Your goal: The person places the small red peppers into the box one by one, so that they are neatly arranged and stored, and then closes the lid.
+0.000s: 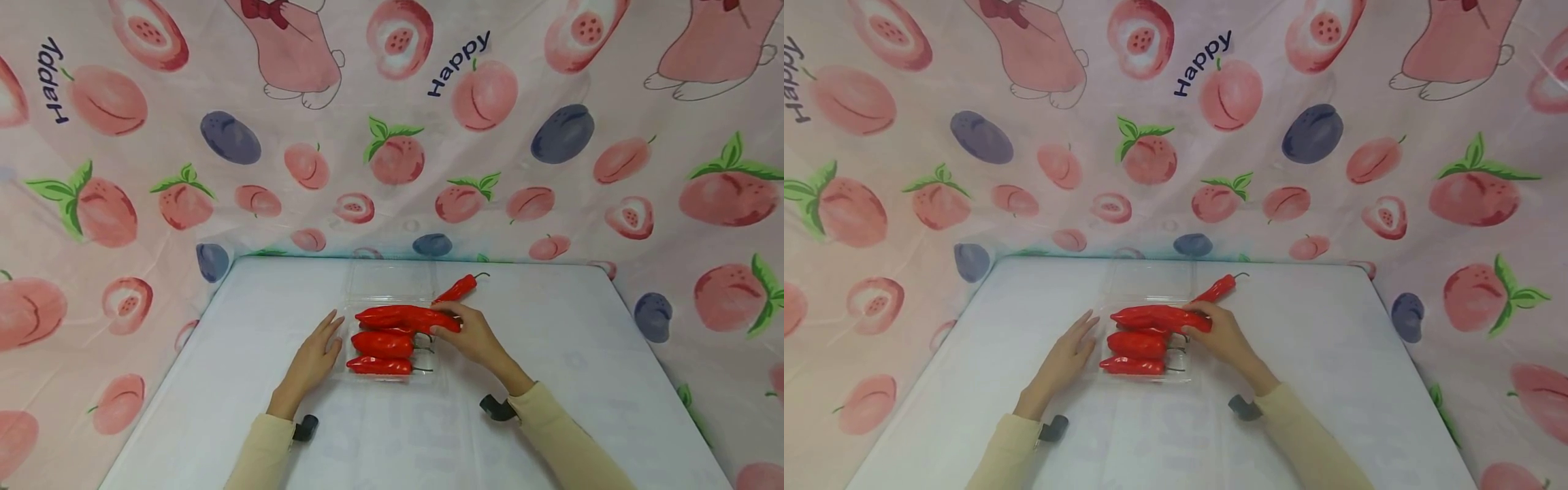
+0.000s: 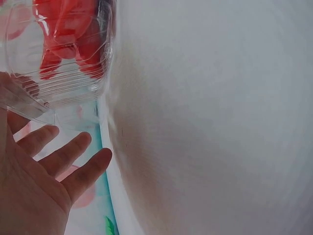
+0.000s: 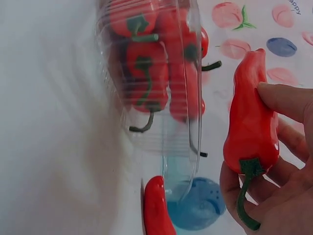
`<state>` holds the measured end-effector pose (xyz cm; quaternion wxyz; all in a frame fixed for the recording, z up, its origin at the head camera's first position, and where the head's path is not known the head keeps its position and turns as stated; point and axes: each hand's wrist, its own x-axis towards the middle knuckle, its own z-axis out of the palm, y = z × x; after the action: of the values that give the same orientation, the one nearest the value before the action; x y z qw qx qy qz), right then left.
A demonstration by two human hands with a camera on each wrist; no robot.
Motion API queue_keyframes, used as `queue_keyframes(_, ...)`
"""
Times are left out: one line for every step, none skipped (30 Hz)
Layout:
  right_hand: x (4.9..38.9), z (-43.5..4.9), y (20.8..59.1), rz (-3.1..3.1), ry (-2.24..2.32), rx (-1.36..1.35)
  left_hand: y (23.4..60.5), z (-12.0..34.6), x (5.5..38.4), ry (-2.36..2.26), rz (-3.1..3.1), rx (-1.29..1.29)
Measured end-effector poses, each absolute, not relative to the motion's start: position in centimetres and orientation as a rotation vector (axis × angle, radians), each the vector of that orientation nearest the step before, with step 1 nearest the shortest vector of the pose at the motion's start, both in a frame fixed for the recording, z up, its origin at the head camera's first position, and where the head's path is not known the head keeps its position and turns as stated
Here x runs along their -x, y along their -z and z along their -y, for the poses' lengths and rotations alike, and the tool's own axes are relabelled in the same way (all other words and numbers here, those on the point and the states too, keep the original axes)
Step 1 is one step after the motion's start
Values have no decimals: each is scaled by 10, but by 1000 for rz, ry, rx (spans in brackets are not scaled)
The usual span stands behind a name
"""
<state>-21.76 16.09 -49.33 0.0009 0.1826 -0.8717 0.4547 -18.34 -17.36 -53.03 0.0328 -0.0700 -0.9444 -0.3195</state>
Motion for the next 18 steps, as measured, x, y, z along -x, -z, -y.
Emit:
queue_keyframes(217, -159, 493, 2740, -1429, -575, 530, 173, 183, 987, 2908, 216)
queue_keyframes(217, -157, 492, 2743, -1432, -575, 529, 173, 183, 992, 2909, 213)
queue_keyframes(217, -156, 492, 2743, -1436, -580, 529, 173, 183, 995, 2909, 213)
queue_keyframes(217, -154, 491, 2744, -1440, -585, 529, 173, 183, 997, 2908, 213)
queue_keyframes(218, -152, 490, 2747, -1438, -590, 529, 174, 183, 994, 2908, 215)
queue_keyframes(218, -150, 489, 2749, -1437, -594, 529, 174, 183, 991, 2909, 216)
queue_keyframes(218, -148, 488, 2751, -1434, -603, 529, 174, 184, 989, 2911, 214)
queue_keyframes(219, -146, 488, 2751, -1435, -612, 529, 174, 184, 991, 2913, 212)
queue_keyframes(219, -144, 487, 2752, -1433, -623, 529, 174, 184, 991, 2915, 210)
queue_keyframes(219, -142, 486, 2758, -1429, -625, 529, 174, 184, 992, 2918, 208)
queue_keyframes(220, -140, 486, 2760, -1425, -634, 528, 174, 184, 992, 2920, 205)
queue_keyframes(221, -139, 486, 2765, -1424, -639, 528, 174, 184, 996, 2922, 199)
queue_keyframes(221, -137, 485, 2770, -1421, -646, 527, 174, 183, 1000, 2923, 197)
queue_keyframes(222, -136, 485, 2778, -1417, -646, 527, 173, 183, 1003, 2923, 195)
queue_keyframes(223, -134, 485, 2787, -1412, -648, 527, 173, 183, 1001, 2923, 196)
queue_keyframes(223, -133, 485, 2796, -1406, -649, 528, 173, 184, 995, 2923, 200)
queue_keyframes(224, -131, 485, 2801, -1403, -650, 528, 173, 184, 994, 2920, 202)
queue_keyframes(225, -130, 485, 2809, -1399, -652, 528, 173, 184, 993, 2918, 204)
